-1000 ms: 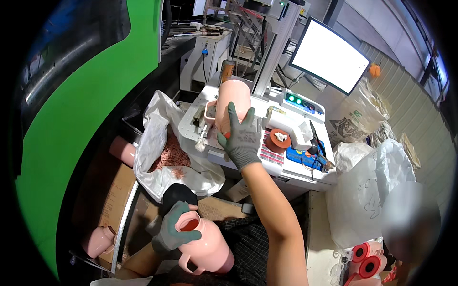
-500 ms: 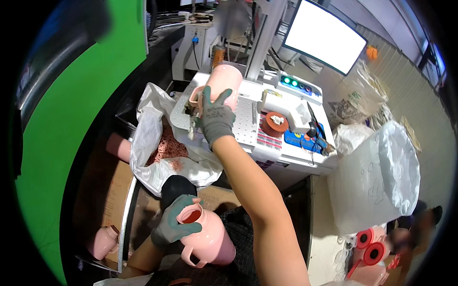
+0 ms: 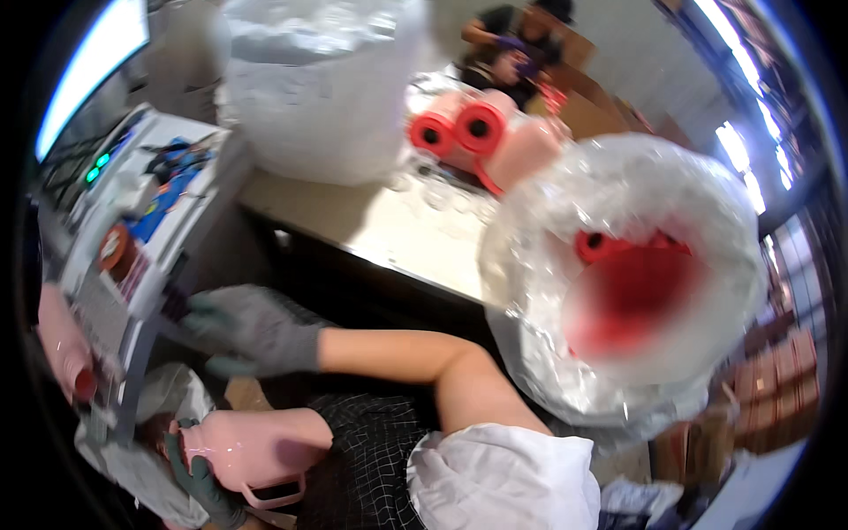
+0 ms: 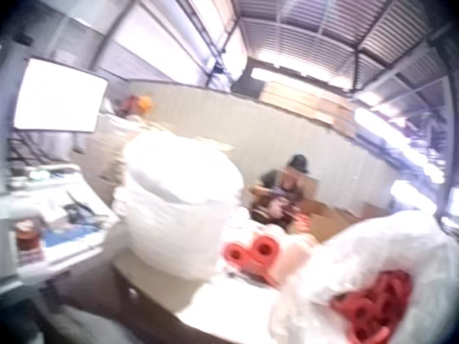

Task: The person sits on the floor in a workshop and assembles pink plastic kettles. They pick up a kettle body, wipe the rim, attach a red lid, and place the finished unit into a white sack. The process is repeated for multiple units.

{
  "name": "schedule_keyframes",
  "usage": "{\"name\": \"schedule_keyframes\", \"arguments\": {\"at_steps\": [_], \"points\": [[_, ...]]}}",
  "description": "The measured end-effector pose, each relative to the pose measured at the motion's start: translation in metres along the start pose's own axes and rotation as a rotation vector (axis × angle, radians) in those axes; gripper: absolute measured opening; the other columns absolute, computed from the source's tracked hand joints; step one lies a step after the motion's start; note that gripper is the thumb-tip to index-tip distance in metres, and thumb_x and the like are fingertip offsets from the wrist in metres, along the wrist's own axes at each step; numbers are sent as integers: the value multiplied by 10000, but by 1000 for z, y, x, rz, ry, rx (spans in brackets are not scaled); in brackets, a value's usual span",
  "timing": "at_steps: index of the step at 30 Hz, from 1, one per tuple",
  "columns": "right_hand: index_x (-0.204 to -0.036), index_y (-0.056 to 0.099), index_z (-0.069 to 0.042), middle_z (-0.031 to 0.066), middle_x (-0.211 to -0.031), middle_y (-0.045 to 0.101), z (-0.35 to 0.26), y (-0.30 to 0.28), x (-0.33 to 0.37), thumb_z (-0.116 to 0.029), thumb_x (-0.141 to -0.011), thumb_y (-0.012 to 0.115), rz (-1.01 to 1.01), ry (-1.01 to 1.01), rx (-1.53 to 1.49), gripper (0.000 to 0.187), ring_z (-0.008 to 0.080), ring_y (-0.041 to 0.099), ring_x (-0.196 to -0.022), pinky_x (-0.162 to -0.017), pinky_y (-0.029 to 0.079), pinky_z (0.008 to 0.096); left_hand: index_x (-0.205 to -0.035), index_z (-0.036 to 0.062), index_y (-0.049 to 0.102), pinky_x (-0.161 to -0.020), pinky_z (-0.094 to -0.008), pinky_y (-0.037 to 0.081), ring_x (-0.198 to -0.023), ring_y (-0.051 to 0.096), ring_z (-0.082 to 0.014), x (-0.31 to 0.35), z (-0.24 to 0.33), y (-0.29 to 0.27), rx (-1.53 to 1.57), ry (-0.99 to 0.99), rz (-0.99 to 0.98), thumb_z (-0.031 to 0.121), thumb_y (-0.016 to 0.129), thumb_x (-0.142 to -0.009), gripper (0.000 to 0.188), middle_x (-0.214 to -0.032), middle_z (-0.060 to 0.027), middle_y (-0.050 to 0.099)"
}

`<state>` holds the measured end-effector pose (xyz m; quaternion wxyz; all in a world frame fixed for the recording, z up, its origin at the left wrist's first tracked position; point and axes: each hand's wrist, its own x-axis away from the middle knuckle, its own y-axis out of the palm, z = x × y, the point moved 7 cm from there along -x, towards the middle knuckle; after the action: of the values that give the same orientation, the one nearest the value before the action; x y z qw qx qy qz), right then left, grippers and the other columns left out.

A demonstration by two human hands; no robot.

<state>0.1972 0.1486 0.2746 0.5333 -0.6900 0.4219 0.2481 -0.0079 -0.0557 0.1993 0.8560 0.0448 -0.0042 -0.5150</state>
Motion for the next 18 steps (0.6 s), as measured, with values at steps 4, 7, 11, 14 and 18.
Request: {"name": "schedule_keyframes", "arguments": {"at_steps": [4, 7, 11, 14, 18], "points": [[-1119, 622, -29, 142, -1047, 607, 8, -232, 119, -15, -868, 656, 406, 637, 502, 253, 302, 617, -990, -877, 514, 395, -1519, -17, 459, -1118, -441, 424, -1335, 515, -305, -31, 10, 8, -135, -12, -181, 331, 702, -944, 715, -1491, -152, 519], [-1010, 636, -17, 175, -927, 662, -13, -443, 247, -50, -896, 557, 487, 855, 1146, 143, 349, 663, -877, -788, 526, 440, -1485, -31, 489, -1070, -455, 468, -1272, 558, -330, -42, 32, 25, -293, 7, -317, 282, 768, -941, 687, -1410, -172, 603], [-1320, 604, -47, 308, -1296, 657, -80, -632, 516, -290, -911, 584, -8, 1891, 1527, 476, 445, 646, -1220, -1039, 514, 520, -1489, -35, 485, -1179, -460, 367, -1362, 498, -316, -59, 22, 70, -278, -58, -470, 275, 781, -933, 703, -1504, -172, 543], [-1457, 592, -84, 257, -1536, 521, -47, -581, 597, -340, -896, 633, -15, 2367, 1077, 617, 438, 485, -1442, -1180, 428, 486, -1490, -24, 488, -1188, -448, 341, -1367, 484, -311, -61, 8, 54, -385, -102, -409, 281, 806, -920, 721, -1491, -170, 544], [-1362, 604, -76, 182, -1410, 567, -15, -531, 514, -323, -880, 711, 163, 2223, 1465, 552, 374, 543, -1344, -1085, 502, 463, -1497, -9, 479, -1178, -438, 338, -1354, 483, -299, -55, 32, 42, -482, -39, -320, 319, 838, -904, 767, -1465, -163, 546]]}}
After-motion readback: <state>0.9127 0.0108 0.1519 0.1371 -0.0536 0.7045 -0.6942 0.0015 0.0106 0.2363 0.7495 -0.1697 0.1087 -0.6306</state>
